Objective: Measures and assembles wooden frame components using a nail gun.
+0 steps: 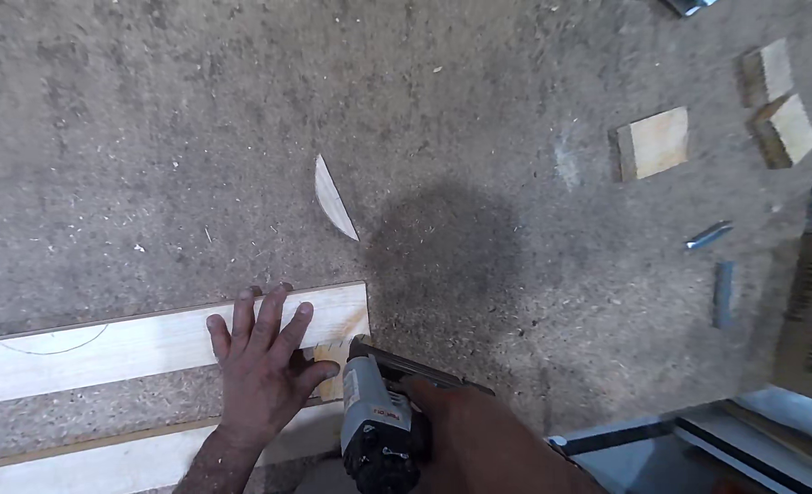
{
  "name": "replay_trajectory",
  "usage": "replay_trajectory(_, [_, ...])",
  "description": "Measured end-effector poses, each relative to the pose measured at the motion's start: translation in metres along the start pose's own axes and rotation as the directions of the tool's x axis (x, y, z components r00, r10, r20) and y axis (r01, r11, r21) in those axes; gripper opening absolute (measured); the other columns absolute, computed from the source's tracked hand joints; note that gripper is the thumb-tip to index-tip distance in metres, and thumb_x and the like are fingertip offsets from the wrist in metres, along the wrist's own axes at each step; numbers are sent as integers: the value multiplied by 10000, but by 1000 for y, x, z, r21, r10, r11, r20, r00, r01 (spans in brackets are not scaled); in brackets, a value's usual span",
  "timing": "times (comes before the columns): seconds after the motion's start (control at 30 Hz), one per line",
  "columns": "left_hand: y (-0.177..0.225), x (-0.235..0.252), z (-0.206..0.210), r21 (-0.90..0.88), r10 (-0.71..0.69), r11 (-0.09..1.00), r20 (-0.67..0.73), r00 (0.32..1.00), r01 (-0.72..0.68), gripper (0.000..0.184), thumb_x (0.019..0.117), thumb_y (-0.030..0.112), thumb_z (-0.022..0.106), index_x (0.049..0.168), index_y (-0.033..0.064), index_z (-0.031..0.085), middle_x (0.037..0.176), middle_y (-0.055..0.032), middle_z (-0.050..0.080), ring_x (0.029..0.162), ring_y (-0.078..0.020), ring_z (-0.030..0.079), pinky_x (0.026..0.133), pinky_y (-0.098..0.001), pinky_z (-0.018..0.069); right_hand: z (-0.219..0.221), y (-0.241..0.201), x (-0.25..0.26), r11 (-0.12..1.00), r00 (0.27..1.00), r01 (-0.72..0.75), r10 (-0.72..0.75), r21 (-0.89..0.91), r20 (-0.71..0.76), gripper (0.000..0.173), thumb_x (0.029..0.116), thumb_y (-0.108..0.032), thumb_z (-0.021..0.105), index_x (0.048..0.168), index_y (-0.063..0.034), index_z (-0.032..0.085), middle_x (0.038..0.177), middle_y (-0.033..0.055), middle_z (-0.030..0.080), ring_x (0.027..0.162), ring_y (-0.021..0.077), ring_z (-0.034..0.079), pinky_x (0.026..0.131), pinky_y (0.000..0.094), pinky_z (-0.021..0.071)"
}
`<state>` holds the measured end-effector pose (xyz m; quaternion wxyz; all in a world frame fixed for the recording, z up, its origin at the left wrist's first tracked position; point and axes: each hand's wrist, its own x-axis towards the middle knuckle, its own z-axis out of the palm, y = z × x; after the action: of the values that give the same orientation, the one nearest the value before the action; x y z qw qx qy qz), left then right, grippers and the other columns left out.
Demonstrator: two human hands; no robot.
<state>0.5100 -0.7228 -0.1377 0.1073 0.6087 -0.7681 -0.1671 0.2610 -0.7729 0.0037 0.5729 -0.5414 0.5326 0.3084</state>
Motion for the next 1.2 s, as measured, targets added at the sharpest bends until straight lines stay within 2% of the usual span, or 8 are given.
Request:
replay_trajectory(0.07, [-1, 0, 0, 3, 1, 1000, -1, 1000, -1, 829, 830, 859, 513, 1449, 312, 591, 1624, -54, 424, 1565, -381, 217, 1200, -733, 85, 1, 3, -1, 1000, 1000, -6, 6, 6, -15, 672, 818, -439, 769, 1393, -177, 539, 963, 160, 703, 886, 391, 707, 710, 611, 561])
replay_trajectory(0.17, [-1, -1, 1, -5, 3, 1000, -14, 1000, -3, 825, 825, 858, 526, 1435, 309, 605, 1620, -55, 430, 1567, -376, 213, 1204, -728, 79, 3, 8, -1, 1000, 999, -9, 10, 5, -43, 606, 800, -455, 778, 1276, -140, 574, 925, 150, 692, 868, 379, 707, 690, 601, 559])
replay_trajectory(0.3, [-1, 0, 2, 1, -1, 1000, -13, 1000, 1, 824, 823, 863, 522, 1428, 311, 608, 1621, -52, 427, 1565, -375, 216, 1203, -727, 86, 2, 9, -6, 1000, 997, 18, -18, 0, -69, 725, 805, -496, 771, 1422, -199, 532, 903, 141, 705, 826, 374, 708, 675, 605, 557])
replay_trajectory(0.4, [-1, -2, 2, -11, -13, 1000, 0, 1000, 13, 784, 855, 851, 479, 1433, 335, 604, 1634, -36, 410, 1564, -383, 217, 1199, -736, 88, -1, -1, -4, 994, 992, 104, -105, -20, -66, 695, 821, -496, 756, 1396, -169, 545, 895, 142, 702, 822, 370, 711, 664, 599, 560])
replay_trajectory(0.67, [-1, -1, 1, -14, 11, 1000, -20, 1000, -11, 541, 912, 530, 601, 1415, 332, 620, 1608, -68, 445, 1549, -398, 255, 1177, -746, 95, -1, -27, 15, 990, 990, 125, -120, -62, 77, 677, 864, -470, 744, 1403, -134, 510, 978, 160, 692, 916, 384, 701, 740, 597, 562])
replay_trajectory(0.87, [-1, -2, 1, -20, 16, 1000, -34, 999, -16, 540, 912, 528, 584, 1415, 335, 617, 1613, -55, 441, 1549, -390, 259, 1175, -746, 106, 0, -36, 8, 995, 996, 55, -50, -78, 69, 585, 879, -412, 728, 1326, -90, 530, 1006, 180, 680, 947, 393, 693, 754, 593, 554])
replay_trajectory(1.0, [-5, -2, 2, -3, 9, 1000, 17, 1000, -9, 800, 850, 852, 486, 1466, 348, 566, 1648, -35, 385, 1565, -382, 217, 1189, -748, 107, 18, -2, -13, 996, 997, 75, -76, -54, -29, 728, 830, -463, 772, 1450, -189, 507, 1003, 174, 706, 906, 399, 706, 738, 634, 560])
replay_trajectory(1.2, [2, -16, -13, -69, 50, 996, 19, 999, -48, 657, 937, 685, 546, 1427, 252, 605, 1630, -121, 396, 1556, -415, 222, 1210, -727, 144, 51, 70, -44, 995, 997, -8, 1, -100, -71, 690, 811, -409, 796, 1419, -202, 544, 1002, 183, 707, 914, 419, 698, 753, 662, 548])
